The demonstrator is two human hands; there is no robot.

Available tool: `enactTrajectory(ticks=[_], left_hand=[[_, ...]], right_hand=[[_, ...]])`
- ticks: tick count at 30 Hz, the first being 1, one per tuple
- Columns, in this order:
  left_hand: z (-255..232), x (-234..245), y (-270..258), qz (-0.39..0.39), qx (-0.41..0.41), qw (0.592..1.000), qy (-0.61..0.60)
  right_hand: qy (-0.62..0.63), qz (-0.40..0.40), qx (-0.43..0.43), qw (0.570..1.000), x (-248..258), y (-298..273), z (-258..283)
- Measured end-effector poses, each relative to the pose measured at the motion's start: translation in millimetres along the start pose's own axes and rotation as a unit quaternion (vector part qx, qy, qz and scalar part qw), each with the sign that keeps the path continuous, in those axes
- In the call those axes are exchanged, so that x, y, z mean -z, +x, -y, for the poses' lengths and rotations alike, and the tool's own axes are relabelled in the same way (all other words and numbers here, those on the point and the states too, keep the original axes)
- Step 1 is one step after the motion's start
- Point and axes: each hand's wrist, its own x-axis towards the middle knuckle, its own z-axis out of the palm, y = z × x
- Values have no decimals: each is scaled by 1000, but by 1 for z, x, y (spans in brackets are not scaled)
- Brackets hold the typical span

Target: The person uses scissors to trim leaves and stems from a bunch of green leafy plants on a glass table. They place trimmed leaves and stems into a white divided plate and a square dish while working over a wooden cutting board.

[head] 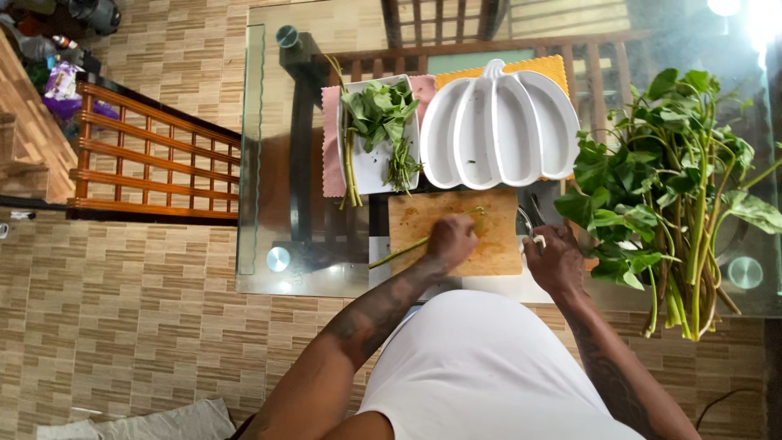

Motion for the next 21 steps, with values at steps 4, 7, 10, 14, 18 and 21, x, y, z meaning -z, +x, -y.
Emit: enactTrajectory(ticks=[4, 7, 10, 14, 18, 21], left_hand=[[46, 52, 34, -115, 111, 986, -52], [84, 82, 55, -45, 232, 971, -48], [108, 85, 75, -46, 241, 969, -25], [123, 78, 78, -99, 132, 986, 16], [105, 80, 61, -154, 78, 982, 81], [79, 82, 10, 43, 134, 989, 37]], right_hand=[[4, 52, -43, 998, 0, 2, 5], [-14, 70, -35, 997, -3, -1, 10], [-31, 85, -22, 996, -6, -2, 14], [-39, 89, -22, 995, -9, -6, 16], [-42, 85, -44, 995, -6, -8, 17], [-33, 99, -81, 991, -5, -15, 16]])
